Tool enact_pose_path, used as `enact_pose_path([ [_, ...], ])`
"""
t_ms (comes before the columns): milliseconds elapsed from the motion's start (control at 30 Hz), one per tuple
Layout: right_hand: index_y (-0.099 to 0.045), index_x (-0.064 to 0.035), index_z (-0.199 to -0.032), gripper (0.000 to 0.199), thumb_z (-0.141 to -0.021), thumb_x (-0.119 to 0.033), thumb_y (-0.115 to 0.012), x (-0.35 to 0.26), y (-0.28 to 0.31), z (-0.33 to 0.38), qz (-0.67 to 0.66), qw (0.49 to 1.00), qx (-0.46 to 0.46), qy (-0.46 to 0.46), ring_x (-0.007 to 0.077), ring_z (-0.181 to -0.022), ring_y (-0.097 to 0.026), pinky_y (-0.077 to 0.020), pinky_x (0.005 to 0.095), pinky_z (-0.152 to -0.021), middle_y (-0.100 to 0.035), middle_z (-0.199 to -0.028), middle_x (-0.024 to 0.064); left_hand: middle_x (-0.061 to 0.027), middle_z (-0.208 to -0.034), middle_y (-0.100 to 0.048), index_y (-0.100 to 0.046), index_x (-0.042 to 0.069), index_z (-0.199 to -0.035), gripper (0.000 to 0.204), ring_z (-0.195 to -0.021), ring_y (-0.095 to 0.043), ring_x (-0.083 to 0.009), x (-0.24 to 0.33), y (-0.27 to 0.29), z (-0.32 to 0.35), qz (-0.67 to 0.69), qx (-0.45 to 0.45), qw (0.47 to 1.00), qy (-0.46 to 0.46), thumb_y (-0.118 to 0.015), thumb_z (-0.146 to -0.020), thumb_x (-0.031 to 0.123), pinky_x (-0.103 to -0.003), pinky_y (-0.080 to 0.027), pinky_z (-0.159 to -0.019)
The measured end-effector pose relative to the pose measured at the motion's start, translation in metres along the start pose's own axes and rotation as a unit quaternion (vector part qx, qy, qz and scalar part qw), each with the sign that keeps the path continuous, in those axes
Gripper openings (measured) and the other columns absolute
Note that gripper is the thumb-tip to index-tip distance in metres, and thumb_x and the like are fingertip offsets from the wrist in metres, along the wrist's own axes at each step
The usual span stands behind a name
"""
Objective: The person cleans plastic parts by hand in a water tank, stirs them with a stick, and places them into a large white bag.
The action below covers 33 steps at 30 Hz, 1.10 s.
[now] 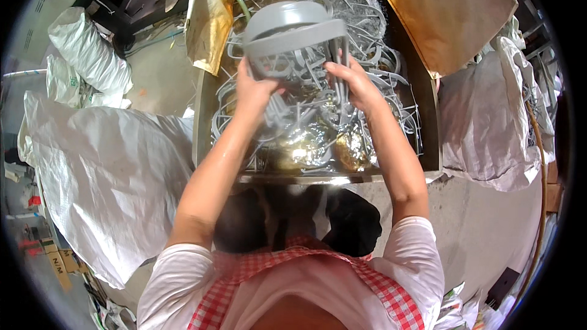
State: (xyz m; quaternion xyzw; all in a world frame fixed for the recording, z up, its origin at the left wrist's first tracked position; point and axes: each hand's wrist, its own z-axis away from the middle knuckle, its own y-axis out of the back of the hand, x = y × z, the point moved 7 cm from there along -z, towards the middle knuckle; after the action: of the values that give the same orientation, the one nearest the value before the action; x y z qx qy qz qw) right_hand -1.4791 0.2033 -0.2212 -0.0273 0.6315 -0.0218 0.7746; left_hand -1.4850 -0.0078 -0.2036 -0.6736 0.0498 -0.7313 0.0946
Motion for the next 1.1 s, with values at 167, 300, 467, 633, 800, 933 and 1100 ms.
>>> enact_pose_path([
  [167, -0.036, -0.0060, -0.129, 0.090, -0.063, -0.057, -0.070, -0.003, -0.031, 0.018, -0.298, 0.916, -0.253, 0.086, 0.0266, -0.106, -0.054, -0.0441, 0.0365, -0.087, -0.057, -0.106, 0.0125, -0.0131, -0.070, -0.051, -0.043, -0.001, -0.084, 0.017, -0.063, -0.054, -0.0263, -0.052, 0.012, -0.004, 0.214, -0.045, 0.946, 0.238, -0.049, -0.068, -0.002, -0.037, -0.048, -0.060],
  [300, -0.041, -0.0085, -0.128, 0.081, -0.067, -0.053, -0.070, 0.020, -0.043, 0.015, -0.085, 0.958, -0.257, 0.091, 0.0199, -0.089, -0.058, -0.0456, 0.0344, -0.080, -0.060, -0.094, 0.0067, -0.0120, -0.063, -0.054, -0.048, 0.002, -0.075, 0.003, -0.061, -0.055, -0.0244, -0.069, 0.009, 0.018, 0.233, 0.028, 0.919, 0.317, -0.047, -0.075, 0.005, -0.037, -0.049, -0.059],
  [467, -0.054, -0.0072, -0.116, 0.051, -0.078, -0.041, -0.063, 0.093, -0.042, 0.016, 0.107, 0.956, -0.250, -0.108, 0.0165, -0.068, -0.057, -0.0481, 0.0316, -0.065, -0.060, -0.076, 0.0053, -0.0155, -0.085, -0.056, -0.042, -0.001, -0.105, 0.038, -0.066, -0.058, -0.0254, -0.030, 0.034, -0.014, 0.064, 0.045, 0.996, 0.038, -0.054, -0.069, -0.001, -0.035, -0.051, -0.065],
  [633, -0.041, -0.0072, -0.127, 0.063, -0.077, -0.038, -0.064, 0.169, 0.021, 0.013, 0.604, 0.763, -0.181, -0.142, 0.0356, -0.103, -0.054, -0.0436, 0.0397, -0.087, -0.054, -0.112, 0.0240, -0.0216, -0.121, -0.043, -0.021, -0.003, -0.131, 0.076, -0.111, -0.045, -0.0272, 0.083, 0.014, 0.014, -0.374, 0.082, 0.877, -0.290, -0.057, -0.064, -0.002, -0.034, -0.037, -0.095],
  [800, -0.011, -0.0024, -0.139, 0.090, -0.074, -0.026, -0.068, 0.105, -0.016, 0.011, 0.361, 0.925, -0.012, 0.117, 0.0339, -0.127, -0.031, -0.0334, 0.0409, -0.099, -0.030, -0.138, 0.0213, -0.0229, -0.128, -0.038, -0.015, -0.001, -0.136, 0.086, -0.120, -0.039, -0.0325, 0.080, 0.044, 0.048, -0.293, 0.085, 0.914, -0.268, -0.059, -0.062, -0.001, -0.038, -0.031, -0.102],
  [933, -0.044, -0.0024, -0.125, 0.048, -0.080, -0.015, -0.058, 0.043, -0.013, 0.032, -0.181, 0.982, -0.052, 0.012, 0.0231, -0.110, -0.049, -0.0380, 0.0387, -0.095, -0.053, -0.119, 0.0090, -0.0227, -0.135, -0.030, -0.003, 0.002, -0.139, 0.097, -0.127, -0.029, -0.0306, 0.084, -0.033, 0.101, -0.077, -0.093, 0.980, -0.155, -0.065, -0.063, 0.001, -0.035, -0.025, -0.105],
  [1100, -0.045, -0.0024, -0.121, 0.048, -0.078, -0.015, -0.061, -0.020, -0.072, 0.056, -0.081, 0.995, -0.047, 0.039, 0.0235, -0.100, -0.054, -0.0425, 0.0377, -0.088, -0.054, -0.113, 0.0083, -0.0210, -0.128, -0.038, -0.004, 0.002, -0.138, 0.097, -0.120, -0.039, -0.0284, 0.158, 0.013, 0.159, -0.081, -0.009, 0.971, -0.224, -0.067, -0.064, 0.002, -0.035, -0.030, -0.102],
])
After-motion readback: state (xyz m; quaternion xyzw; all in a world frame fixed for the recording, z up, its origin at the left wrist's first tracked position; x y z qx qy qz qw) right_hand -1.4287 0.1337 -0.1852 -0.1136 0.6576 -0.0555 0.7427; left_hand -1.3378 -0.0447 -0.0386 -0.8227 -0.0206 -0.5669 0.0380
